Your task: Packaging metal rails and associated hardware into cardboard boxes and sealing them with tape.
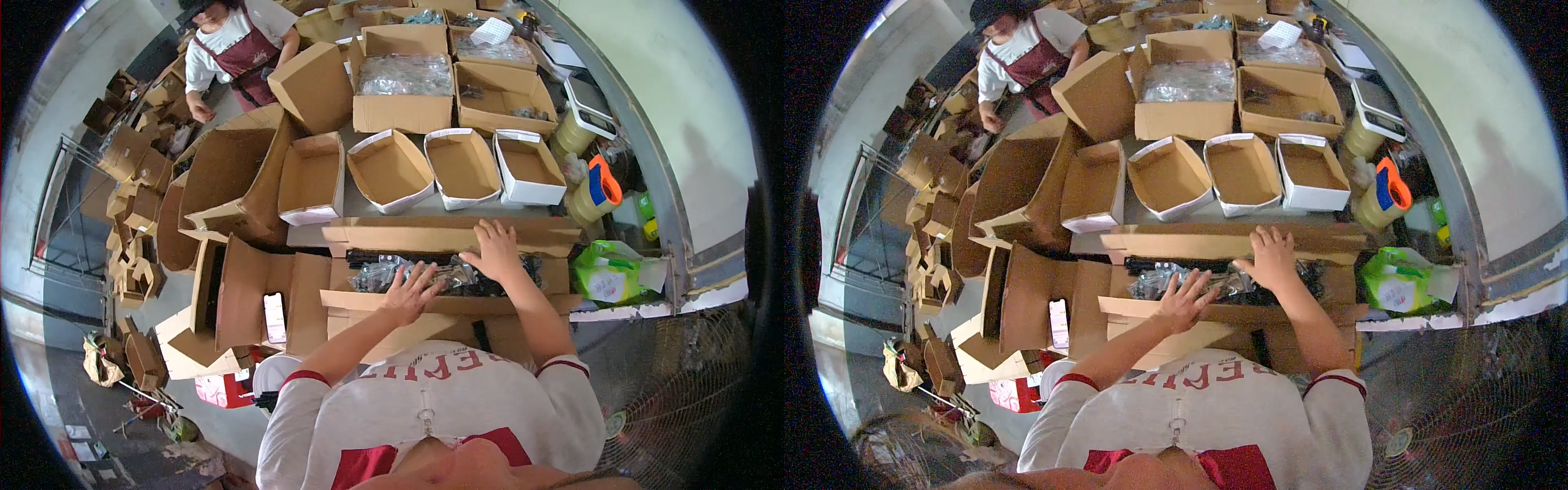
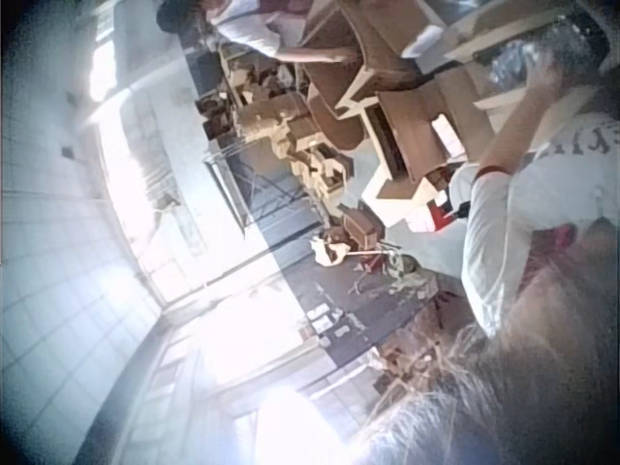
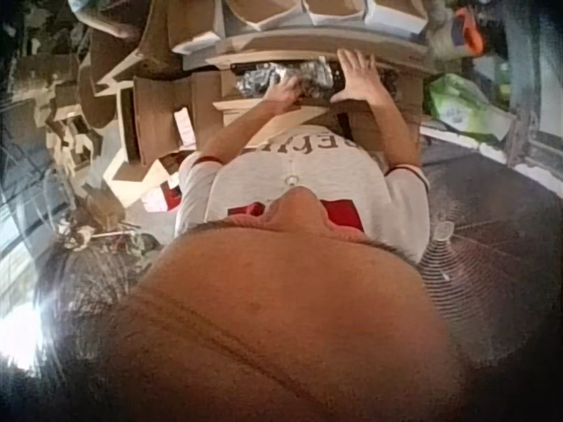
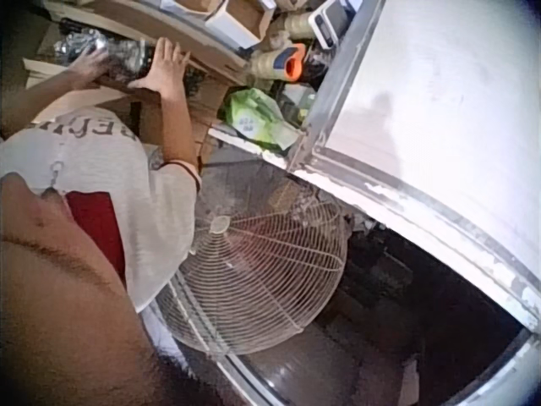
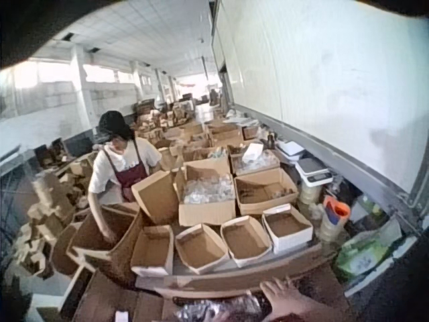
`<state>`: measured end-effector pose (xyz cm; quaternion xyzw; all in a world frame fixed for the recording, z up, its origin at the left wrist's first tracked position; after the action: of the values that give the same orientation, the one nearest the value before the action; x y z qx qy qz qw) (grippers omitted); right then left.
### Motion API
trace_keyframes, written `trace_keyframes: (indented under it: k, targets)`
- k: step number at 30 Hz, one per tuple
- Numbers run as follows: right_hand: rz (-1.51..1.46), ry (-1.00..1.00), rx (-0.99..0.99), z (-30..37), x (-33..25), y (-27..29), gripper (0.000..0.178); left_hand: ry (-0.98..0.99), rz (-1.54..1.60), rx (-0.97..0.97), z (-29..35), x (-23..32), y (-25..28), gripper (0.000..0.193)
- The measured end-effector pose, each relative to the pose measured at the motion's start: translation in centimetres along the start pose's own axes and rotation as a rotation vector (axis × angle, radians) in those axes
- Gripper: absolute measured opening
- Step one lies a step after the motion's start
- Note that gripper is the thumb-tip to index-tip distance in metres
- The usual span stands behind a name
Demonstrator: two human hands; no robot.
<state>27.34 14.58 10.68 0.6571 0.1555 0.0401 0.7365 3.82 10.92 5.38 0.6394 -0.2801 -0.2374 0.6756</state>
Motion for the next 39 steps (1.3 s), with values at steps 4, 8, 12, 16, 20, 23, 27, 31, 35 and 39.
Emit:
trace_keyframes:
  k: [4, 8, 12, 16, 20, 23, 27, 31, 35, 39]
  targets:
    - [-0.038, 0.097, 0.043, 3.1, -0.4, -0.3, 0.088, 0.022, 0.068, -0.35, -1.2, 0.3, 2.7, 0.082]
    - [-0.009, 0.147, 0.054, 4.1, -0.4, -0.5, 0.107, -0.056, 0.219, -0.246, -1.0, 0.4, 2.8, 0.065]
    - [0.015, 0.155, 0.007, 4.8, -0.5, -0.4, 0.12, -0.122, 0.152, -0.191, -0.5, 0.7, 3.1, 0.056]
    - [0.023, 0.177, -0.125, 5.5, -1.2, 0.4, 0.132, 0.044, 0.001, -0.101, -0.4, 0.7, 1.5, 0.073]
    - [0.026, 0.141, -0.144, 6.1, -2.1, 0.4, 0.122, 0.145, 0.015, -0.133, -0.6, 0.5, 2.8, 0.093]
    - [0.042, 0.131, -0.084, 6.8, -2.3, 0.2, 0.098, 0.135, 0.067, -0.128, -0.6, 0.2, 3.6, 0.1]
    - [0.009, 0.181, 0.066, 7.1, -1.4, -1.6, 0.071, 0.147, -0.007, 0.02, -1.7, -0.8, 4.2, 0.105]
    - [-0.066, 0.294, 0.234, 7.1, -0.9, -2.5, 0.068, 0.065, 0.049, -0.046, -3.1, -2.2, 2.7, 0.098]
    - [0.067, 0.352, 0.138, 6.9, -1.2, -2.6, 0.084, 0.027, 0.074, -0.017, -2.9, -2.9, 1.3, 0.085]
    - [0.018, 0.251, 0.112, 5.3, 0.0, -2.9, 0.082, 0.133, -0.135, -0.229, -4.4, -3.1, 2.0, 0.087]
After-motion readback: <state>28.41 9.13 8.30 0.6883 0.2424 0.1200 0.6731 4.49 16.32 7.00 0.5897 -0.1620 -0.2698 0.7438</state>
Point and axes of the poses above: each hand's wrist, its own z-axis away from the middle knuckle, its own y-axis out of the back of the hand, x = y × z, the point moved 3 cm from there along -z, towards the middle knuckle, and after that the axes turned 12 degrees about y, right-handed, at the moved point
